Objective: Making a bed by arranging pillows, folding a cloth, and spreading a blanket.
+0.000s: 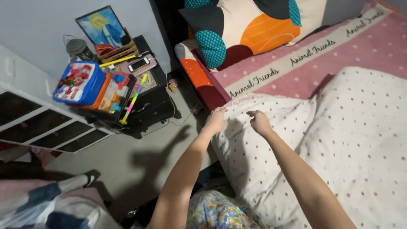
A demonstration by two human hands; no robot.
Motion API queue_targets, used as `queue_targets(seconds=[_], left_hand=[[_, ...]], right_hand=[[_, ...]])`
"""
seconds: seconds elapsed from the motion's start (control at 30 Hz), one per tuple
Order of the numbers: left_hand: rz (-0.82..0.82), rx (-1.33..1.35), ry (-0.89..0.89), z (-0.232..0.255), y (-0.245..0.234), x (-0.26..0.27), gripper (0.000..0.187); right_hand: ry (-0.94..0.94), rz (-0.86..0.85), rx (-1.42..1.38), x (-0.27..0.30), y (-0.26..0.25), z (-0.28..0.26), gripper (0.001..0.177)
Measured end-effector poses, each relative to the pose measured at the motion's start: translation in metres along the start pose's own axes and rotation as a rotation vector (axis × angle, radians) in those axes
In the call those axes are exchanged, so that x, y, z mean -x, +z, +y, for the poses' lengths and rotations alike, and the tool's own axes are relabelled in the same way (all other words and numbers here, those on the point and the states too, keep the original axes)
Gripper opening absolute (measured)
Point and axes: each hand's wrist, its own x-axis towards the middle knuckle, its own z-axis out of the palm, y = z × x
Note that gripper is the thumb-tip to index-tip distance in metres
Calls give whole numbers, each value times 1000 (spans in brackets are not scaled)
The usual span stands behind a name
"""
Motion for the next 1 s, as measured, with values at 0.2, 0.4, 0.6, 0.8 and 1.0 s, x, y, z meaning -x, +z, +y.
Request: queue_targets(seconds=[0.2,0.4,0.6,0.8,1.0], left_hand=[[-90,-43,-68,-17,-11,-88,54],[-135,-66,-25,-70,12,-168,54],[-222,-68,23,-109,57,-229,52],[-432,-87,1,-118,98,-251,54],[-533,-90,22,-143,160,-237,68]], right_hand=[[-51,-2,23,-89,29,20,48],[28,-118,93,-137,50,7,54],[132,-218,212,-187,102,49,56],[243,-460,386,-197,114,67,87],[301,-669,479,-168,113,70,106]])
